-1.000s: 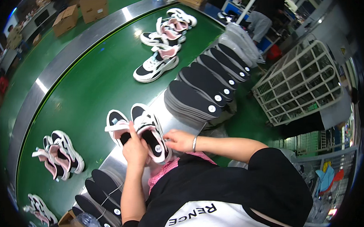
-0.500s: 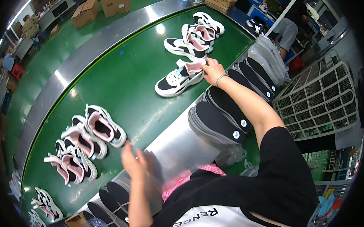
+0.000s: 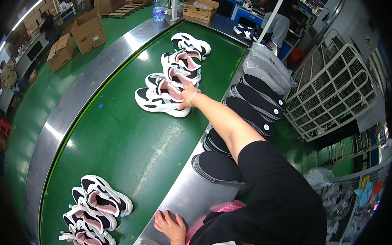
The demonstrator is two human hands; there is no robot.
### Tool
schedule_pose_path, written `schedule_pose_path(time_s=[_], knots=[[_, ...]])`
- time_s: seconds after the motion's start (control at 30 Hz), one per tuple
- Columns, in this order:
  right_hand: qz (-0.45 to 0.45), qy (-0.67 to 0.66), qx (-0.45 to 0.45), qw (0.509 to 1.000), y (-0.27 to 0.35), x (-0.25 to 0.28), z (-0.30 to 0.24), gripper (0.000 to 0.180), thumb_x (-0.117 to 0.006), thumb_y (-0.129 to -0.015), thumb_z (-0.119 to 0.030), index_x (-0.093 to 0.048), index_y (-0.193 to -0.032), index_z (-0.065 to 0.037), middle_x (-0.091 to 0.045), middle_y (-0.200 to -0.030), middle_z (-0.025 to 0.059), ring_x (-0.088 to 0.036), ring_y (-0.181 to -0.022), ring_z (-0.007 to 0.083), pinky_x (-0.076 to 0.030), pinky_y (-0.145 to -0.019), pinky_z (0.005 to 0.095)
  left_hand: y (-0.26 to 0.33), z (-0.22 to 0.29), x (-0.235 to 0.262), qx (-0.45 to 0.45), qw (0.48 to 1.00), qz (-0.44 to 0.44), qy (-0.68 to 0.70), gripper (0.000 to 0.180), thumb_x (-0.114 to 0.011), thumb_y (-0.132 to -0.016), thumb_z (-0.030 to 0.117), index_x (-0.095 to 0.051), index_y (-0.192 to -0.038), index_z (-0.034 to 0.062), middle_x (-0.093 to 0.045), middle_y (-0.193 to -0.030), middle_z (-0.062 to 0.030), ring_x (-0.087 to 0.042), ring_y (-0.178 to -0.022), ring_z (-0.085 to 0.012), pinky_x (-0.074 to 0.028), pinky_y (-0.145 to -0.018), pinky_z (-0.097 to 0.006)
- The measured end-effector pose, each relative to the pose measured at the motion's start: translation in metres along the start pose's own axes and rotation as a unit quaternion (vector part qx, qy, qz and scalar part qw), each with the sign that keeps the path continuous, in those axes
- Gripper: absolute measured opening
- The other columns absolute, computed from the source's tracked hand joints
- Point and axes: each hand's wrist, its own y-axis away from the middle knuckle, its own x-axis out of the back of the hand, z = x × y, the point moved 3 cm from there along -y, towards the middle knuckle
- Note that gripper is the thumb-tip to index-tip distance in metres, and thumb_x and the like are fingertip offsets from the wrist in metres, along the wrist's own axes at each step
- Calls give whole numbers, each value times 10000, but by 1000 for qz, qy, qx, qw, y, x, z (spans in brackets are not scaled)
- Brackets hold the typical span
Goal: The person picks up insoles from a shelf, carries them to a conveyor belt, and places an insole into each shoe on the belt.
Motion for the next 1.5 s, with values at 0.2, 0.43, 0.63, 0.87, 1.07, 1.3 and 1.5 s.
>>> schedule_pose_path(time_s=[0.2,0.43,0.63,0.87,1.07,1.3,1.5], knots=[[37,-42,129,990,4,-12,-53,470,-596,-612,-501,-617,-897,-128,-605,-825,144,-578,-777,299,-426,-760,377,-1,3,2,16,1000,2,13,457,-578,-675,250,-458,-1061,36,-371,-1192,-176,-328,-1115,-329,-226,-894,-468],[-28,-11,269,963,162,23,-174,356,-597,-647,-432,-633,-810,-118,-604,-764,137,-579,-766,287,-453,-671,381,-28,-22,10,264,826,38,497,550,-487,-809,208,-252,-1262,1,-312,-1265,-178,-284,-1182,-283,-236,-969,-358],[-85,40,343,935,311,-55,-185,317,-614,-667,-345,-600,-826,-72,-517,-886,165,-497,-863,304,-460,-665,390,-34,-5,45,237,826,86,504,691,-568,-757,262,-191,-1266,-14,-238,-1265,-205,-219,-1196,-304,-174,-993,-358],[-84,-27,299,950,370,-74,-150,328,-604,-705,-289,-550,-965,-98,-452,-1107,187,-483,-964,316,-439,-763,360,20,-7,34,163,879,123,431,524,-559,-772,193,-321,-1197,-1,-344,-1204,-205,-330,-1123,-328,-277,-934,-383],[163,-39,186,968,321,-44,-61,344,-635,-681,-287,-534,-938,-82,-543,-972,96,-511,-889,279,-423,-731,380,-8,-4,68,61,929,164,327,220,-506,-816,176,-519,-909,-24,-567,-806,-125,-547,-744,-221,-420,-652,-309],[132,-7,60,989,300,-60,-24,450,-684,-618,-343,-504,-941,-88,-558,-932,88,-516,-898,273,-401,-741,401,-31,-23,53,220,815,69,531,293,-450,-856,263,-552,-818,-9,-561,-614,-90,-523,-542,-140,-414,-503,-283],[293,-119,215,924,328,-20,-52,220,-652,-667,-202,-550,-733,-19,-550,-852,125,-536,-819,283,-428,-694,342,-26,-15,49,182,868,103,450,263,-500,-805,260,-538,-841,3,-584,-696,-146,-569,-626,-262,-434,-573,-321]])
